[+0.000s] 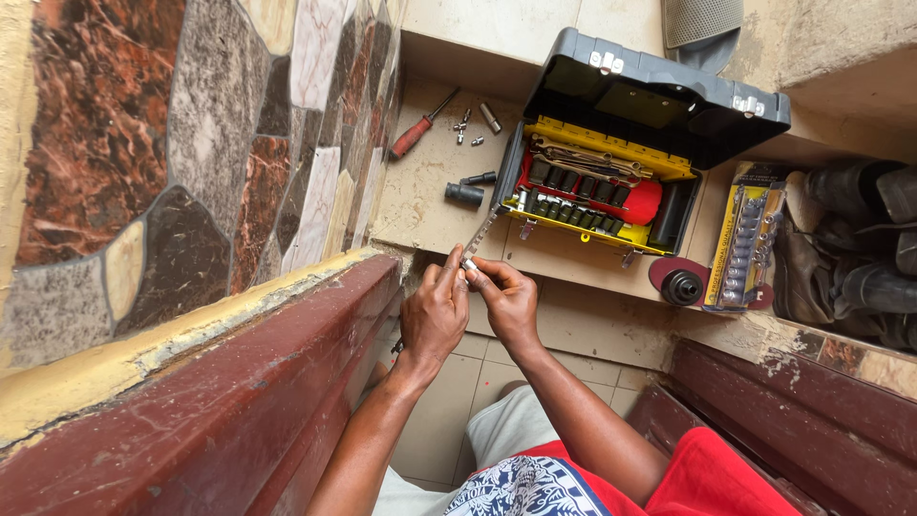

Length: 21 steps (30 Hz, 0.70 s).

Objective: The person sits on the floor and assembles a socket set by attaching various sockets to a metal holder. They pick up sockets from a toolbox and the floor, then slide them onto the holder one by one.

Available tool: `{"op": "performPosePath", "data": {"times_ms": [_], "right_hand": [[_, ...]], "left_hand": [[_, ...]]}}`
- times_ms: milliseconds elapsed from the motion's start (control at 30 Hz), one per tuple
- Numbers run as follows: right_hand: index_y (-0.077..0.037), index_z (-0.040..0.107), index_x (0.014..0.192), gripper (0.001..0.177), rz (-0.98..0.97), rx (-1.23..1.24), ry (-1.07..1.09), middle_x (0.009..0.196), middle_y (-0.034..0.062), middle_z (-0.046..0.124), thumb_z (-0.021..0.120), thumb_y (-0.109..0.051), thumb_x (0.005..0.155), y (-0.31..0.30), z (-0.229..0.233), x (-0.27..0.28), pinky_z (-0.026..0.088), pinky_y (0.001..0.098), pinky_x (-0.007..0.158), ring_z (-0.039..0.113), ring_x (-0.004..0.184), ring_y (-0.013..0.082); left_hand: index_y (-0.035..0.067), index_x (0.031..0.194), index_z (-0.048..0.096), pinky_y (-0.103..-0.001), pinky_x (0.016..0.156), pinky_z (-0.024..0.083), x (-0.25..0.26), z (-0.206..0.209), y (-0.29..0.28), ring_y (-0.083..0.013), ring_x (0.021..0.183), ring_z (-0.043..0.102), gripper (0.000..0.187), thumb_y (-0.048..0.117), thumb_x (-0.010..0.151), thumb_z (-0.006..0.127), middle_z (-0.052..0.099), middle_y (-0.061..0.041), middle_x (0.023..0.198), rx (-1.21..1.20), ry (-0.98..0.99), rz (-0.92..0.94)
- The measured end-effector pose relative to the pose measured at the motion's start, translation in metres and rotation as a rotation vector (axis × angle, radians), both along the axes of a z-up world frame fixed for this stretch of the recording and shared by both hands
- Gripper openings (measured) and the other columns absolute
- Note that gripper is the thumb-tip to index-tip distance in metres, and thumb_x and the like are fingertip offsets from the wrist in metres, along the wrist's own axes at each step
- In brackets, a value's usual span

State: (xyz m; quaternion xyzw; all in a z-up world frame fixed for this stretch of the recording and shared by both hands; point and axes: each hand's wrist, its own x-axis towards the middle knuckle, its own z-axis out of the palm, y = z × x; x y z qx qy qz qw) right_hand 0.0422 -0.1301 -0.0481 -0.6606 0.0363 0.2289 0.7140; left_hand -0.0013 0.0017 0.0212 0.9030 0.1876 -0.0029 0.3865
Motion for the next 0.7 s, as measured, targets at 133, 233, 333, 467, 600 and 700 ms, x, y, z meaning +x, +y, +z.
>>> {"op": "performPosePath", "data": {"times_ms": [133,233,333,467,600,700], "right_hand": [[0.007,0.073,0.117,0.028,-0.004,0.023,0.027,0.102,0.0108,0.077,0.075,-0.007,0.093,-0.002,0.001,0.004,0.059,0.0275,0.081,0.071,0.088,0.0135],[0.007,0.073,0.115,0.026,-0.005,0.088,0.108,0.102,0.0110,0.077,0.075,-0.007,0.093,-0.006,0.000,0.011,0.059,0.0285,0.081,0.071,0.088,0.0140],[0.006,0.072,0.115,0.025,0.003,0.029,-0.020,0.104,0.0102,0.076,0.074,-0.006,0.094,-0.006,-0.008,0.010,0.059,0.0283,0.083,0.070,0.092,0.0131],[0.006,0.072,0.115,0.025,-0.048,0.056,0.033,0.105,0.0110,0.076,0.074,-0.006,0.094,-0.010,-0.022,-0.007,0.059,0.0291,0.086,0.071,0.094,0.0140],[0.007,0.071,0.119,0.026,-0.114,0.356,0.255,0.104,0.0115,0.075,0.073,-0.009,0.098,-0.010,-0.031,-0.006,0.055,0.0299,0.079,0.068,0.088,0.0149],[0.007,0.070,0.117,0.028,-0.032,0.211,0.195,0.104,0.0103,0.075,0.070,-0.013,0.097,-0.019,-0.031,-0.005,0.059,0.0313,0.083,0.071,0.090,0.0148]], "left_hand": [[0.013,0.144,0.059,-0.046,0.057,0.054,0.001,0.003,0.005,-0.0310,0.066,0.066,0.043,0.023,0.102,0.054,0.062,-0.011,0.087,0.017,-0.015,-0.040],[0.013,0.143,0.059,-0.047,0.058,0.054,0.003,0.005,0.005,-0.0313,0.066,0.066,0.043,0.023,0.102,0.056,0.062,-0.011,0.086,0.047,-0.023,-0.058],[0.013,0.143,0.059,-0.047,0.057,0.054,0.003,0.004,0.005,-0.0305,0.064,0.066,0.045,0.024,0.099,0.056,0.062,-0.010,0.086,0.006,0.013,-0.061],[0.014,0.143,0.060,-0.047,0.058,0.054,0.000,0.002,0.002,-0.0317,0.066,0.066,0.043,0.023,0.100,0.057,0.063,-0.010,0.087,0.035,-0.020,-0.050],[0.014,0.143,0.059,-0.046,0.057,0.054,0.004,0.005,0.000,-0.0311,0.065,0.066,0.045,0.022,0.099,0.058,0.062,-0.010,0.086,0.004,-0.039,-0.071],[0.015,0.144,0.060,-0.046,0.057,0.053,0.001,0.007,0.000,-0.0308,0.065,0.066,0.044,0.022,0.100,0.058,0.063,-0.009,0.086,0.013,-0.060,-0.089]]}}
